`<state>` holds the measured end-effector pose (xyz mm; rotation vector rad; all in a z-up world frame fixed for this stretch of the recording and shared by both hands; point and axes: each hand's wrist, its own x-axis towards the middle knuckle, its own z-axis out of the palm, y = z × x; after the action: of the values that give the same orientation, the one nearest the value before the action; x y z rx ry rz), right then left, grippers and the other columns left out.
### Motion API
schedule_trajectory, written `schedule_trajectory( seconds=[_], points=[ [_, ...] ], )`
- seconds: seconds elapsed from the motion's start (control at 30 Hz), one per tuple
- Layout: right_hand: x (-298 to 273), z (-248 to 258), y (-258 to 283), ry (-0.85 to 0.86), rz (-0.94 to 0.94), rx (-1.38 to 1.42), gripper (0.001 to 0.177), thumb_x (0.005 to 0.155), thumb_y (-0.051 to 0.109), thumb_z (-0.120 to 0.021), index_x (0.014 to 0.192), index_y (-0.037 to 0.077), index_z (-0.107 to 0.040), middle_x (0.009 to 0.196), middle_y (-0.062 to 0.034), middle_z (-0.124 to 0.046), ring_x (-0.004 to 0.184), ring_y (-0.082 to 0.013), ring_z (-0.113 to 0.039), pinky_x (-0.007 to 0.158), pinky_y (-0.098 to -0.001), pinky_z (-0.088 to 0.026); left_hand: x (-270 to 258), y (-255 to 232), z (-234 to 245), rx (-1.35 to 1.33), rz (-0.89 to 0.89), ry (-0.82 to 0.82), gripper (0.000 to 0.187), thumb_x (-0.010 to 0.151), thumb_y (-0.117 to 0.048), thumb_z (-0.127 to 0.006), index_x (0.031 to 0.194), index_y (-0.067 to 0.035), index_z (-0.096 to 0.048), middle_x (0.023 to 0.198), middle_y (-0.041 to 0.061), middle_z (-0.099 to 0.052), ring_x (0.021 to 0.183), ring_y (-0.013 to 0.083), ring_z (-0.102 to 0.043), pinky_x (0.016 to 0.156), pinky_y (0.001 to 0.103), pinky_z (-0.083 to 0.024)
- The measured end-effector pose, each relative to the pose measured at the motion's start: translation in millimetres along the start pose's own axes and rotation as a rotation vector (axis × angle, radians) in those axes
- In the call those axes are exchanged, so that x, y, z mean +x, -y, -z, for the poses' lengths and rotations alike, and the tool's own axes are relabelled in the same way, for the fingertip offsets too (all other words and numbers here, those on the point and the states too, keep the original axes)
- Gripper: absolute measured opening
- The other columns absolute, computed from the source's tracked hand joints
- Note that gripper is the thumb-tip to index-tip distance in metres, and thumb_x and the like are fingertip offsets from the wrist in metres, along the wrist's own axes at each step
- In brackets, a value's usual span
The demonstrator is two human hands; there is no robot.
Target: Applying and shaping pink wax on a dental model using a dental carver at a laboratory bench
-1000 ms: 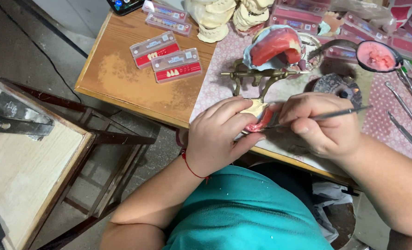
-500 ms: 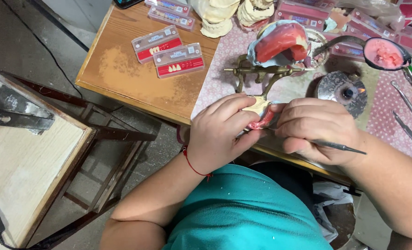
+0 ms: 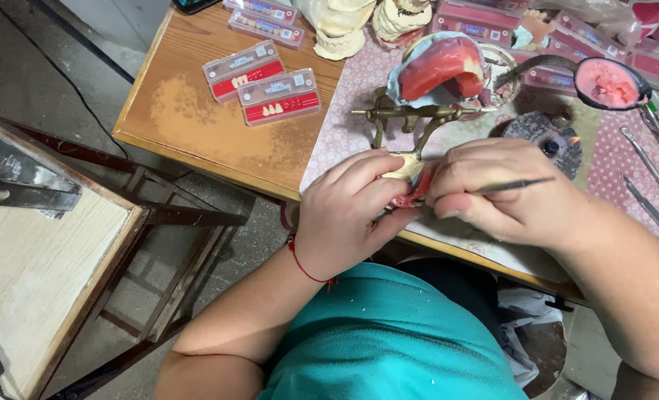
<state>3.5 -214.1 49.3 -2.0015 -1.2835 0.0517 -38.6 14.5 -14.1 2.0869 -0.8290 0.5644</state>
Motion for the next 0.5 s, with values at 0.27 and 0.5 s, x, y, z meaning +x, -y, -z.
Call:
schedule_trajectory(
  seconds=[0.27,0.5],
  points=[
    [3.1,7.0,-6.3,0.049,-0.111,0.023,0.029,0.101,0.03,-0.053,0.09,0.009,-0.069,0.081,-0.003,-0.072,0.07,-0.0204,-0.071,0.069,-0.0328,-0.055,1.7,-2.1,0.9,-0.001,-0.002,-0.003,0.031,0.102,-0.038,-0.063,0.099,-0.008,-0.069,0.115,0.012,-0.068,0.111,0.0347,-0.069,0.097,0.043,-0.055],
    [7.6,11.6,-7.9,0.109,-0.157,0.043,0.032,0.102,0.034,-0.05,0.094,0.01,-0.069,0.082,-0.0024,-0.072,0.07,-0.0189,-0.071,0.068,-0.0308,-0.053,1.5,-2.8,0.6,0.001,0.004,-0.007,0.033,0.102,-0.039,-0.061,0.097,-0.007,-0.069,0.114,0.013,-0.068,0.11,0.035,-0.069,0.096,0.044,-0.055]
  ],
)
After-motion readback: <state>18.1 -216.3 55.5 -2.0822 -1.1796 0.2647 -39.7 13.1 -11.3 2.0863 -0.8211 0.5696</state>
